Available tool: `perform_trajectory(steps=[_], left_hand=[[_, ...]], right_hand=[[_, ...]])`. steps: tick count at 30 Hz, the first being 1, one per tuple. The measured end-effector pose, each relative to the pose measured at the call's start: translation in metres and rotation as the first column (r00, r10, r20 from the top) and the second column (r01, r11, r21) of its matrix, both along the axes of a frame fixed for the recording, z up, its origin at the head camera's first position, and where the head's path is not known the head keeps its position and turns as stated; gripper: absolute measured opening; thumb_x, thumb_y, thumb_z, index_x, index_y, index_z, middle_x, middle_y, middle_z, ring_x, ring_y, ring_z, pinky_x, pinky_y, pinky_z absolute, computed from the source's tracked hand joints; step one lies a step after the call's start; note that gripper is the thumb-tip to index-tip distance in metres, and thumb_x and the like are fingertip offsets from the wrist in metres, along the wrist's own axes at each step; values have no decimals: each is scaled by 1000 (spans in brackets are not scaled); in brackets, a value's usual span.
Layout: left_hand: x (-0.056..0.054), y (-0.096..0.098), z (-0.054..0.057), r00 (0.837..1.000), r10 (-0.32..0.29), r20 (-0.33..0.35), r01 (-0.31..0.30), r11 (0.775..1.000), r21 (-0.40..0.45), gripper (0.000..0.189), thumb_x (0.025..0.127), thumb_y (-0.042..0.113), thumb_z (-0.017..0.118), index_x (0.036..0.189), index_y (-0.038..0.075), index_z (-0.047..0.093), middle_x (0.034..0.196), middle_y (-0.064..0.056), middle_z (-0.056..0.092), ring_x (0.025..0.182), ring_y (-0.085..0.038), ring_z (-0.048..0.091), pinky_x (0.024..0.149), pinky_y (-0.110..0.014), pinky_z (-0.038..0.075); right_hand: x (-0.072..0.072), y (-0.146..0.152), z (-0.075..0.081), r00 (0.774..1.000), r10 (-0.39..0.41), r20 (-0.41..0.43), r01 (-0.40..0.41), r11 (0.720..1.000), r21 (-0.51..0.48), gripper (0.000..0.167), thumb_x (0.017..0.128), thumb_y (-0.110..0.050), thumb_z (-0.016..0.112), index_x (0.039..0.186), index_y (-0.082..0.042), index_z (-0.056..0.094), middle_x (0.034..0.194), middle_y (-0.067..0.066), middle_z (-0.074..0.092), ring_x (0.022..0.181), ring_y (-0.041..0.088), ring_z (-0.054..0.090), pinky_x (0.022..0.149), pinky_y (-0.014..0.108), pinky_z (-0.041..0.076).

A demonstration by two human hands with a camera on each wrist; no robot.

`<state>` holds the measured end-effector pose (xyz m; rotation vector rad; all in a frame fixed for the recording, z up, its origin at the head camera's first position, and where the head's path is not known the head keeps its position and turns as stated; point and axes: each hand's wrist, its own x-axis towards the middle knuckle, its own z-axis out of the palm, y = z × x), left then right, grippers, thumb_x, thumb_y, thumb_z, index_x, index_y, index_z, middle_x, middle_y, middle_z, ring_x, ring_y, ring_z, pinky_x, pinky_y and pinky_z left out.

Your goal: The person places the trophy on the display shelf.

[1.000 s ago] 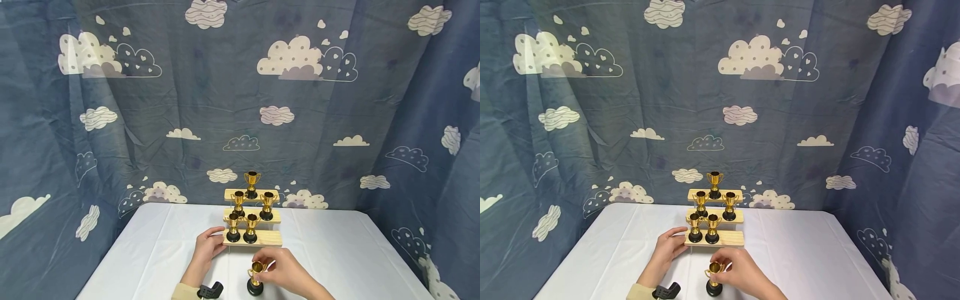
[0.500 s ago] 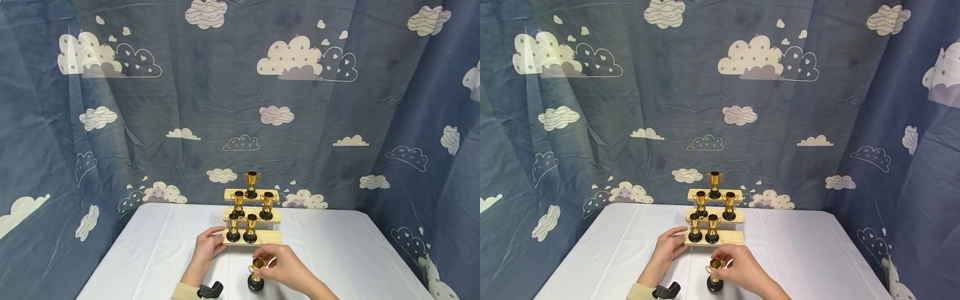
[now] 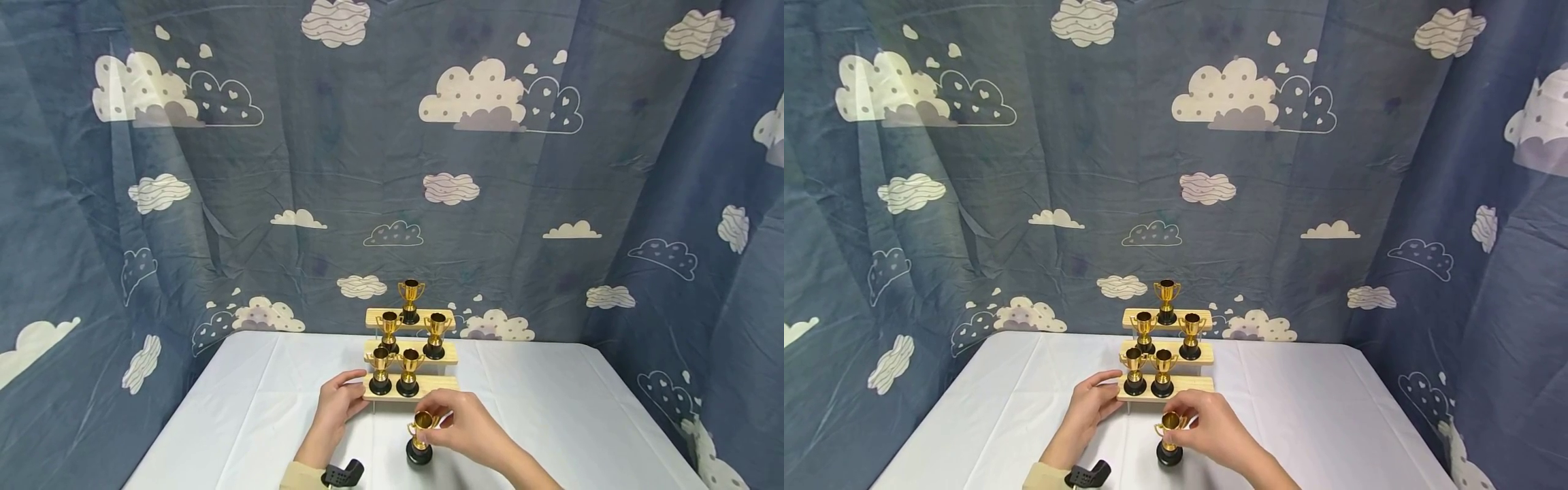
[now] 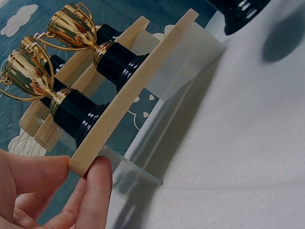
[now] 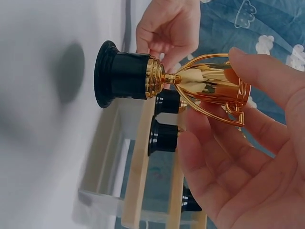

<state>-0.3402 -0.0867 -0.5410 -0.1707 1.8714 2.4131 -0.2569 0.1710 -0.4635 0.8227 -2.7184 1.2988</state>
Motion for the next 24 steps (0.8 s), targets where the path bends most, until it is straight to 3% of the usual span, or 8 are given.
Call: perform_trajectory(steps=[12,20,24], left_hand=[[2,-1,3,1000,-6,3,6,1000,0,45,87,-4,65,132,-5,60,98,-12,70,80,-19,70,77,-36,61],[19,0,27,1000,-17,-14,17,1000,0,45,88,-6,63,132,-9,58,101,-19,68,81,-20,70,80,-39,60],[19,0,27,1000,-15,-19,15,1000,2,44,88,-6,63,132,-9,58,96,-13,69,81,-20,70,80,-39,60]], right_hand=[[-5,2,5,1000,-22,-11,22,1000,-7,25,81,-30,85,103,-29,73,97,-13,70,85,11,65,70,29,59],[-7,5,8,998,-47,-47,47,999,-6,25,81,-28,85,103,-27,73,95,-13,69,85,11,65,70,29,59],[-8,6,11,998,-52,-24,52,999,-6,27,81,-29,85,105,-24,73,96,-14,69,86,12,65,71,30,59]])
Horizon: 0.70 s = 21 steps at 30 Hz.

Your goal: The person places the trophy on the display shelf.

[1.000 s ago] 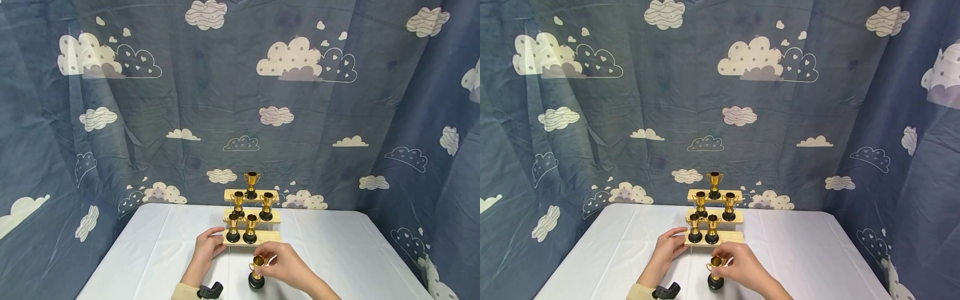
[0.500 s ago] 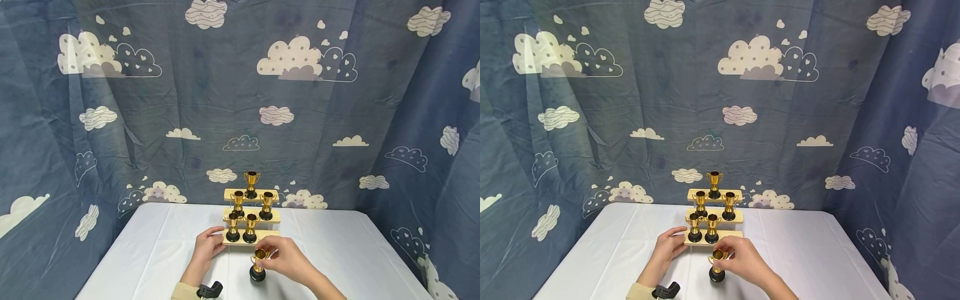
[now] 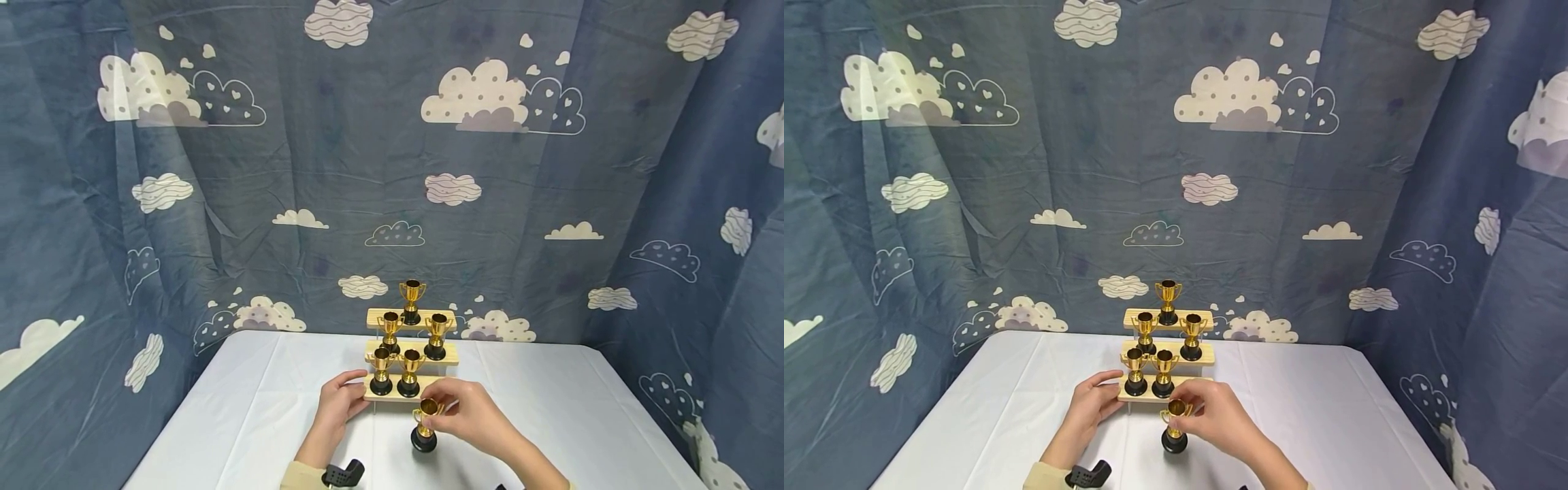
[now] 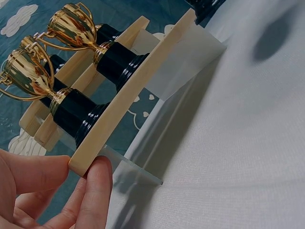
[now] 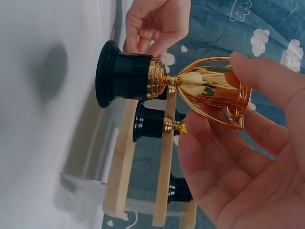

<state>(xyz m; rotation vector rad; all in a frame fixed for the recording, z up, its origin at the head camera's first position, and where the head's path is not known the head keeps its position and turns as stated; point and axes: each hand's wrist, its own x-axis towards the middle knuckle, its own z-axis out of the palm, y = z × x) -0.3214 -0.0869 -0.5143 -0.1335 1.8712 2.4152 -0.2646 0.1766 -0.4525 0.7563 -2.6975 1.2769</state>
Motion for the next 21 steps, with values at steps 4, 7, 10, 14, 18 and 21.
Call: perform_trajectory(steps=[4,7,10,14,18,21], left_hand=[[1,0,1,1000,2,10,-2,1000,-7,45,88,-5,63,132,-9,58,97,-15,69,82,-21,70,81,-40,60],[2,0,2,1000,1,11,-1,1000,-7,46,87,-5,63,133,-9,58,101,-19,68,82,-22,70,81,-40,60],[1,0,1,1000,1,10,-1,1000,-5,46,87,-6,63,133,-9,58,101,-19,69,82,-22,70,81,-40,60],[-1,1,-2,1000,2,10,-2,1000,-7,46,88,-5,62,133,-8,57,99,-16,69,83,-22,70,81,-39,60],[-2,1,-3,1000,5,8,-5,1000,-8,45,88,-6,62,133,-8,57,102,-19,67,83,-22,70,81,-39,60],[-2,1,-4,1000,6,8,-6,1000,-3,45,88,-6,62,133,-8,57,102,-19,67,81,-20,70,81,-39,60]], right_hand=[[0,1,2,1000,-3,6,3,1000,-13,28,82,-28,84,106,-23,73,97,-12,69,87,13,65,71,30,59],[0,3,3,1000,-9,5,9,1000,-21,27,82,-28,85,105,-25,73,97,-11,69,87,13,65,71,30,59],[-1,5,4,1000,-18,9,18,1000,-20,26,82,-29,84,105,-26,72,96,-11,69,87,14,65,70,29,59],[-2,6,6,999,-36,12,36,999,-13,25,82,-29,84,104,-28,72,95,-11,70,87,14,65,71,28,59],[-4,8,7,999,-45,10,45,999,-21,25,82,-28,84,104,-28,72,96,-11,70,88,15,66,72,29,59],[-4,8,8,999,-51,4,51,998,-27,25,82,-28,84,104,-28,72,96,-12,70,88,15,66,72,30,59]])
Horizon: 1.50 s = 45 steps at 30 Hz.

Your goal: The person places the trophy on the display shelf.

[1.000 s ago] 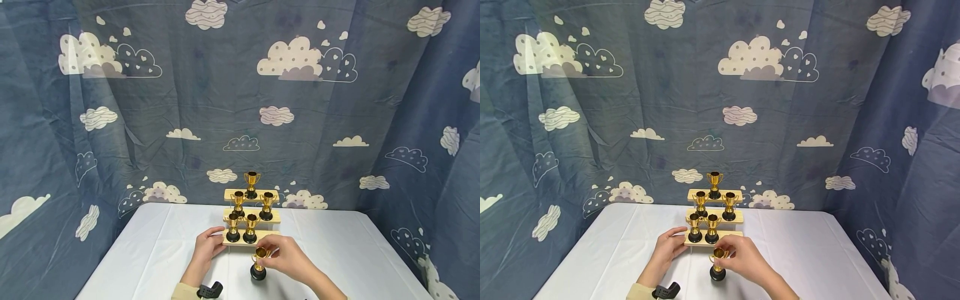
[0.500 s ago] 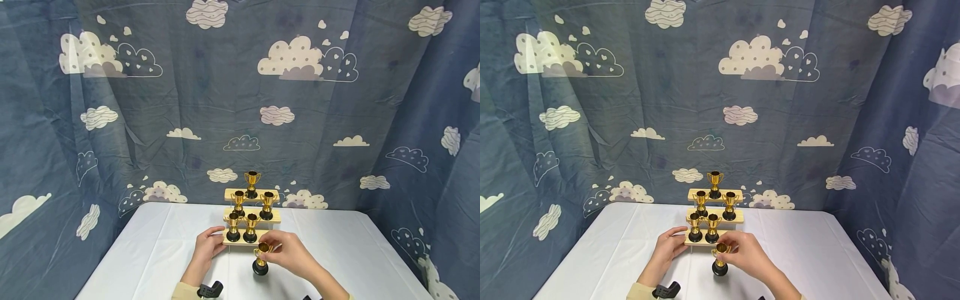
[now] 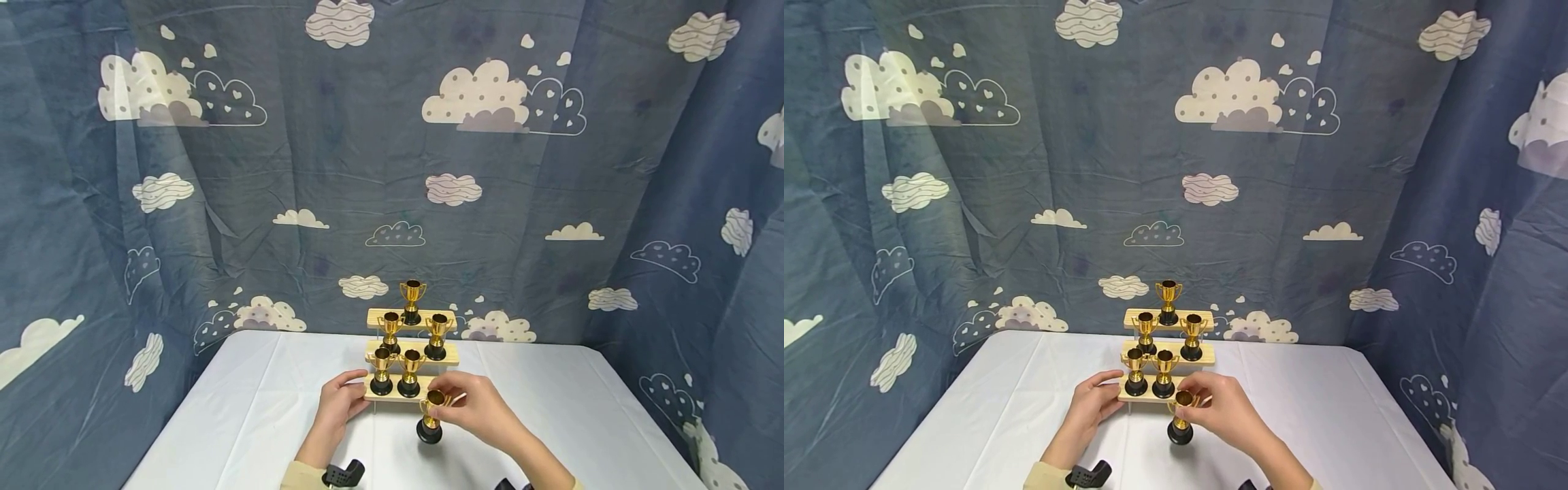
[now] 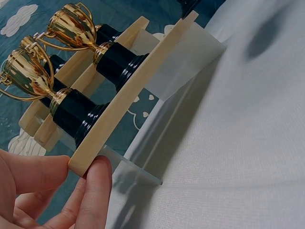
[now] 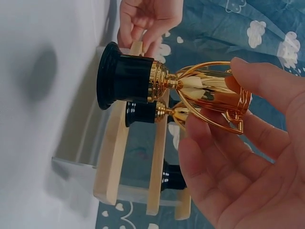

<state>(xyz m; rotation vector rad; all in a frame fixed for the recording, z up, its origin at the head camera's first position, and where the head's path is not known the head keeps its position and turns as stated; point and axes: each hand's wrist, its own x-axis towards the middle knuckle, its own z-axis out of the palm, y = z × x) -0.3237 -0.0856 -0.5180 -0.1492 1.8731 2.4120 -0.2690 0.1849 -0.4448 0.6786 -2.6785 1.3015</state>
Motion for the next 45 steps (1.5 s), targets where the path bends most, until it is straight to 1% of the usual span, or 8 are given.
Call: perform_trajectory(steps=[4,11,13,19,21,30,39,45], left_hand=[[-2,0,-3,1000,-3,3,3,1000,2,46,87,-5,63,133,-8,57,97,-14,69,79,-18,70,80,-39,60],[-13,-1,-18,1000,-1,4,1,1000,0,46,86,-5,63,132,-7,59,94,-10,70,78,-18,70,80,-40,60],[-13,-1,-17,1000,-2,4,2,1000,1,46,87,-5,63,132,-7,59,95,-10,70,79,-18,70,81,-40,60],[0,-2,0,1000,-6,-3,6,1000,-2,45,87,-5,62,132,-8,58,96,-13,70,80,-19,70,83,-42,60],[0,-2,2,1000,-8,-3,8,1000,-3,45,87,-6,62,132,-8,58,97,-13,69,80,-20,70,83,-42,60],[-15,-2,-21,1000,4,7,-4,1000,-1,45,86,-3,65,131,-4,61,100,-14,70,79,-18,70,78,-38,61],[-17,-1,-21,1000,28,14,-28,1000,-5,42,85,-3,65,126,0,66,98,-13,69,79,-19,70,75,-35,61],[-14,-1,-20,1000,14,0,-14,1000,-5,42,86,-4,64,129,-3,63,100,-15,69,80,-18,69,78,-38,61]], right_hand=[[-1,1,0,1000,-11,-18,11,1000,-2,24,82,-29,84,103,-27,72,94,-12,70,86,14,66,72,32,60],[-4,2,1,1000,-26,-11,26,1000,-8,24,83,-29,84,103,-30,72,95,-13,70,86,13,66,72,29,59],[-4,3,1,1000,-29,-5,29,999,-13,24,82,-29,84,104,-30,72,95,-13,70,87,13,66,73,29,59],[-6,4,2,999,-53,-3,53,999,-12,27,82,-28,84,106,-29,72,95,-13,70,88,13,66,74,31,59],[-7,5,3,998,-65,-8,65,998,-5,27,82,-28,84,106,-29,71,95,-14,70,88,13,66,74,30,59],[-9,6,2,994,-105,-21,105,994,15,29,81,-27,85,106,-30,71,94,-16,70,86,11,65,72,26,58],[-15,9,2,990,-132,-44,133,991,21,27,81,-25,85,105,-28,72,92,-14,70,84,12,66,69,26,58],[-19,10,0,986,-166,-31,167,986,29,28,81,-27,85,105,-28,72,92,-15,70,86,12,66,71,25,57]])
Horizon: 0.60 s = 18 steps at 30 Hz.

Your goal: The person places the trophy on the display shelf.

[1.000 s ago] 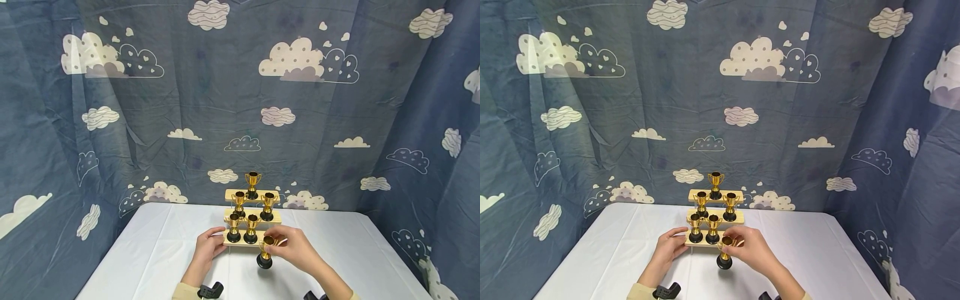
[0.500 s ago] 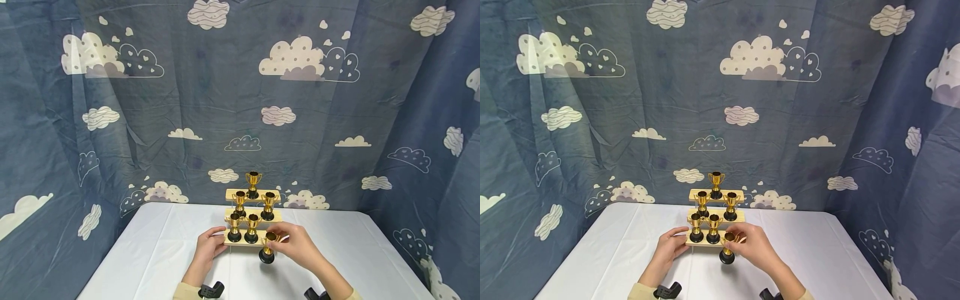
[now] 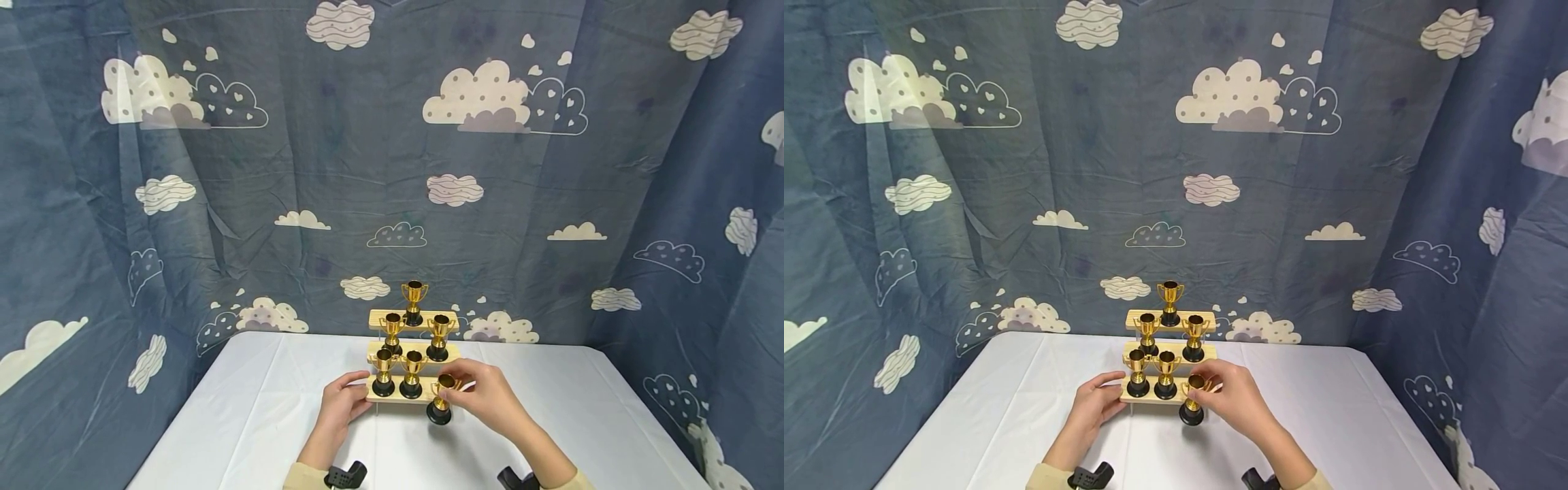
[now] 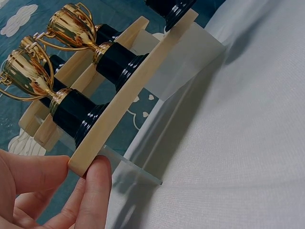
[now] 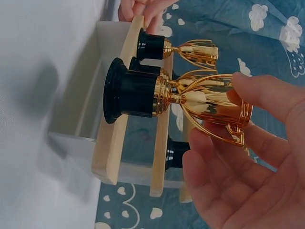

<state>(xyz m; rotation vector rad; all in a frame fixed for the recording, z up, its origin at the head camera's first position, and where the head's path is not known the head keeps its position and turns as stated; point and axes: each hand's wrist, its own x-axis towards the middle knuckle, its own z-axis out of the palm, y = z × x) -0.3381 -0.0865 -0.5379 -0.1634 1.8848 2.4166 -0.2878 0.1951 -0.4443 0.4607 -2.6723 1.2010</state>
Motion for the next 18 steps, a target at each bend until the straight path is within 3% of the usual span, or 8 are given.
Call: perform_trajectory(steps=[18], left_hand=[[0,2,1,1000,13,0,-13,1000,-6,42,87,-2,65,128,-3,64,103,-17,66,80,-18,69,75,-35,61]], right_hand=[[-13,2,1,997,-48,-64,50,998,25,28,79,-24,87,103,-23,74,88,-14,69,80,7,64,72,24,57]])
